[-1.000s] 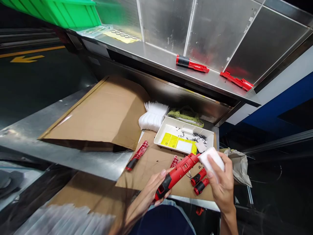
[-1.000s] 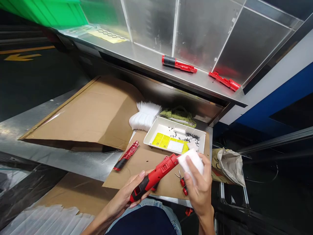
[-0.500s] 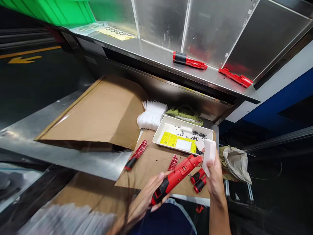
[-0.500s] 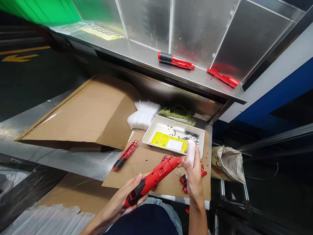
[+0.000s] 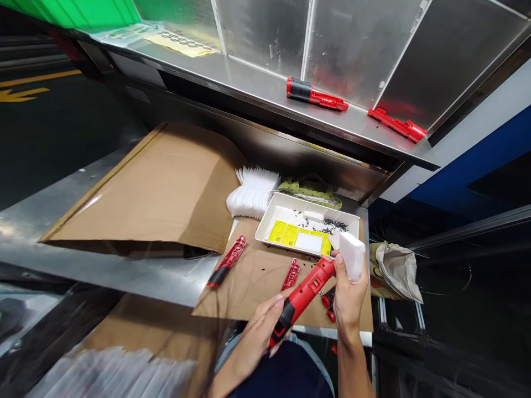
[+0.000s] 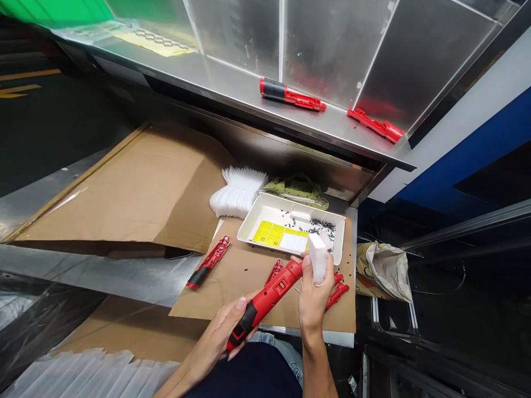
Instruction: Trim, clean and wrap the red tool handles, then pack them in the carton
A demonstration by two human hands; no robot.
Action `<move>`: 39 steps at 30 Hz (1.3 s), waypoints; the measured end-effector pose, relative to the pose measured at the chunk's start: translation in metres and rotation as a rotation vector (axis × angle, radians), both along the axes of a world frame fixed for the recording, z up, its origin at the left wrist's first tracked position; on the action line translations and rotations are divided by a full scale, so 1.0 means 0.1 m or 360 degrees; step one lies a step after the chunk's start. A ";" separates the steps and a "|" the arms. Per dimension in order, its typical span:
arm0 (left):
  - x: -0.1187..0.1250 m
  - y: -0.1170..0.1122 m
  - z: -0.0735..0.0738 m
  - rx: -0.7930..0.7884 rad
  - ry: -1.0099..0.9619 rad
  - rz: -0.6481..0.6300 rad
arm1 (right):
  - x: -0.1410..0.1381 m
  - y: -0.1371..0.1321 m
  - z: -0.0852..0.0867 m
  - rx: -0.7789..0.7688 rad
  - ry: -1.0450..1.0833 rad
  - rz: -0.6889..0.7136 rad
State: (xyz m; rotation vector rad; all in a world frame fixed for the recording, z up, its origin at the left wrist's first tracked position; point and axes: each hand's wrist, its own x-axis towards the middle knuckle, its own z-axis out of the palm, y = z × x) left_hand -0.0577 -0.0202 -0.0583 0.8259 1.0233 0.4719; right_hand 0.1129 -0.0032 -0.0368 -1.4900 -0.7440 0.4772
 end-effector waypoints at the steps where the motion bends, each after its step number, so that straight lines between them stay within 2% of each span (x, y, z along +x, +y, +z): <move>1: 0.00 0.01 0.02 0.0048 0.0013 -0.0026 | 0.01 -0.01 -0.01 0.0001 0.0036 0.0011; 6: -0.01 0.05 0.15 -0.0009 -0.0017 -0.0057 | 0.05 -0.06 0.01 0.0041 0.0162 0.0088; 10: -0.02 0.04 0.15 0.0015 -0.0044 -0.0042 | 0.01 -0.07 0.07 0.0027 0.0124 0.0158; 14: -0.02 0.00 0.11 0.0067 -0.0058 -0.0041 | -0.10 -0.02 0.06 0.0022 -0.0038 0.0033; 19: -0.02 -0.05 0.04 0.0111 -0.0024 0.0011 | -0.12 0.06 -0.03 0.0017 -0.0056 -0.0104; 22: -0.04 -0.02 0.06 0.0074 -0.0039 -0.0001 | -0.05 0.05 -0.07 0.0000 0.0051 -0.0063; 27: -0.06 0.04 0.19 -0.0073 -0.0124 0.0004 | -0.01 -0.02 -0.07 0.0045 0.0181 -0.0021; 31: -0.03 0.03 0.17 -0.0038 -0.0142 -0.0031 | -0.04 -0.02 -0.01 0.0035 0.0121 0.0122; 33: -0.06 0.04 0.13 0.0054 -0.0102 -0.0077 | 0.01 0.01 0.01 -0.0019 0.0004 0.0192; 36: -0.23 0.17 0.14 0.0183 -0.0034 -0.0201 | 0.27 0.00 0.00 -0.0191 -0.0097 0.0345; 37: -0.32 0.25 0.17 0.0184 -0.0039 -0.0314 | 0.39 -0.04 -0.01 -0.0255 -0.0153 0.0407; 39: -0.51 0.43 0.23 0.0121 -0.0089 -0.0685 | 0.60 -0.19 -0.03 -0.0356 -0.0342 0.0625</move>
